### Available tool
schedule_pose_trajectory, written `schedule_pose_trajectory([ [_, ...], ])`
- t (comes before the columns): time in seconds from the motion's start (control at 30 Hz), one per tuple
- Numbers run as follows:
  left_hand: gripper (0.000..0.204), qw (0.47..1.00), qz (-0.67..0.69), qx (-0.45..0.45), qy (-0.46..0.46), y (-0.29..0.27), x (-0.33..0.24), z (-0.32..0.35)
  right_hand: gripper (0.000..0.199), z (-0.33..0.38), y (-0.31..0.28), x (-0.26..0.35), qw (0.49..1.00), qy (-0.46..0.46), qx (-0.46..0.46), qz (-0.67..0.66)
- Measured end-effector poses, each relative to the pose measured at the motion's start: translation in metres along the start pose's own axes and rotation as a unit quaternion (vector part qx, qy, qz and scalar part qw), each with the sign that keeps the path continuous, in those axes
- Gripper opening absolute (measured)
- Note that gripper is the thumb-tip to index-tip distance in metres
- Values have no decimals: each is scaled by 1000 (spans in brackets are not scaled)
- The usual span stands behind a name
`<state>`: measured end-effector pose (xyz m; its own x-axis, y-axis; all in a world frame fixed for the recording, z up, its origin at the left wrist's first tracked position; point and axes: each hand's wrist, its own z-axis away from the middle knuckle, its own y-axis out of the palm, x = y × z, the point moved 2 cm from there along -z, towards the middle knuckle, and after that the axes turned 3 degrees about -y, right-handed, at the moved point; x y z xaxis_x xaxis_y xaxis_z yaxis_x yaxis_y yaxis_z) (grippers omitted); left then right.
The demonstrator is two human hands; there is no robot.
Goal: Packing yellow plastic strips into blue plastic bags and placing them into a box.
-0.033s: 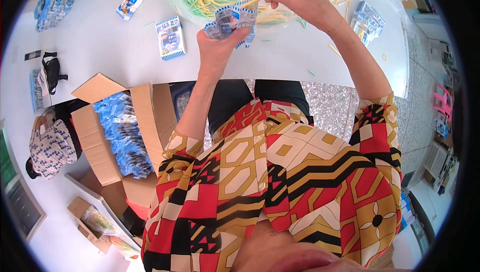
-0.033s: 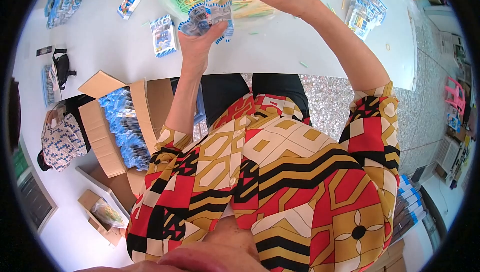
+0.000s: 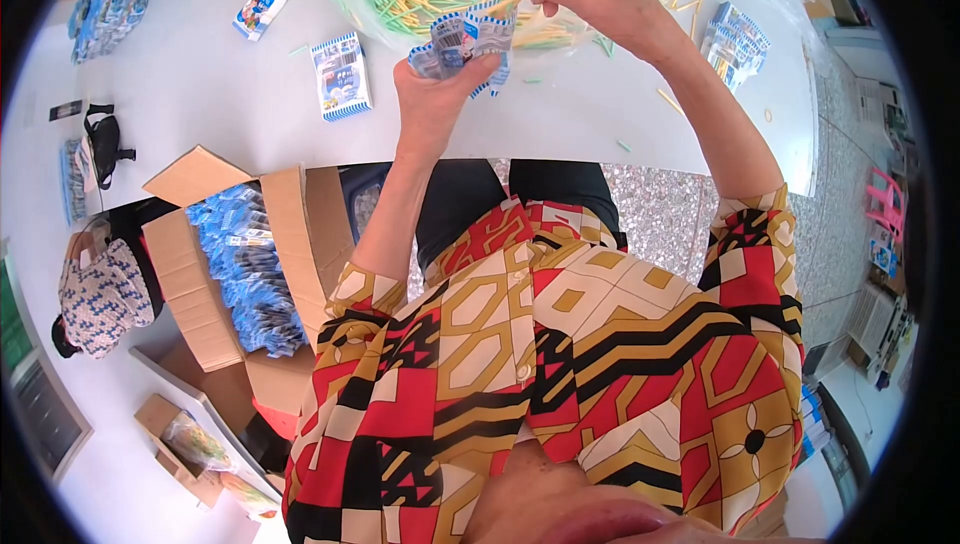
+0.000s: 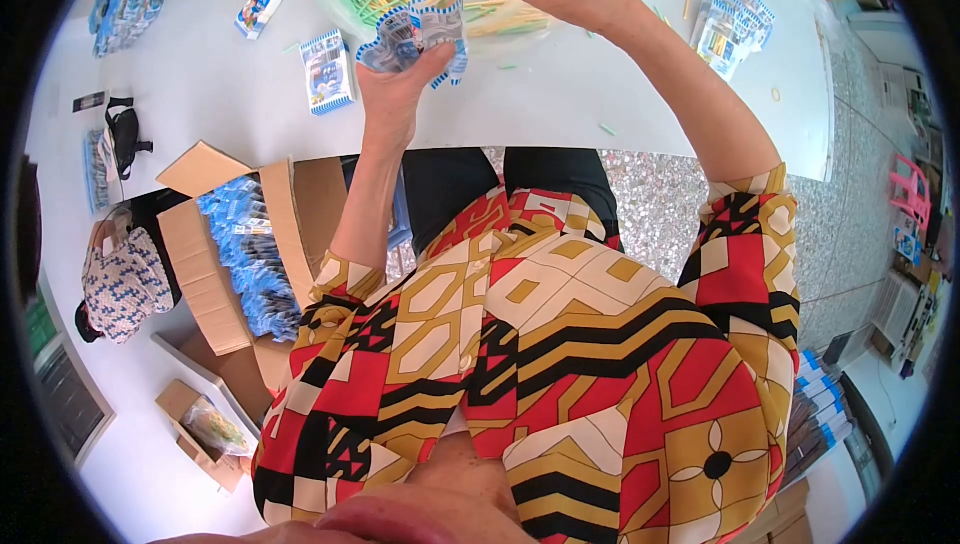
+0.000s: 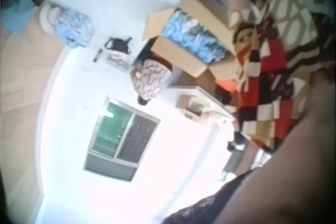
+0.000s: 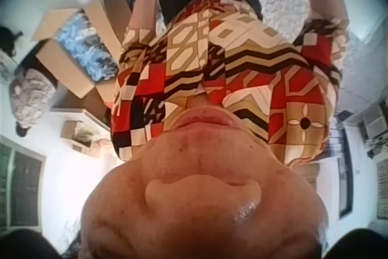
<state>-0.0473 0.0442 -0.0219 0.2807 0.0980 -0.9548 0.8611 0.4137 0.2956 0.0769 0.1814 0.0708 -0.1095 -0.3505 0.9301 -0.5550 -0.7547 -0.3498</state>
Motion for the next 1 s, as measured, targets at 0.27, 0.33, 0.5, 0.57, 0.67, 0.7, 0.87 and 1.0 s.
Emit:
schedule_pose_trajectory([
  [0.27,18,999,-33,-5,-11,3,-1,-1,16,3,5,14,988,-27,-23,151],
  [0.33,18,999,-37,-9,-14,3,-1,-1,17,2,7,10,985,-67,-27,159],
  [0.5,23,1000,3,-8,-16,5,1,-5,18,-1,7,19,987,-31,21,155],
  [0.57,24,1000,12,-5,-20,7,1,-8,20,-3,8,15,993,-54,23,103],
  [0.67,25,999,22,-1,-28,9,3,-14,23,-8,7,2,988,-78,16,131],
  [0.7,25,999,22,-2,-34,9,3,-16,23,-10,7,-4,988,-79,15,133],
  [0.87,26,999,28,5,-30,8,1,-21,22,-15,1,-8,994,-81,-11,72],
  [1.0,26,1000,18,9,-15,5,1,-21,21,-15,0,-7,996,-33,0,79],
])
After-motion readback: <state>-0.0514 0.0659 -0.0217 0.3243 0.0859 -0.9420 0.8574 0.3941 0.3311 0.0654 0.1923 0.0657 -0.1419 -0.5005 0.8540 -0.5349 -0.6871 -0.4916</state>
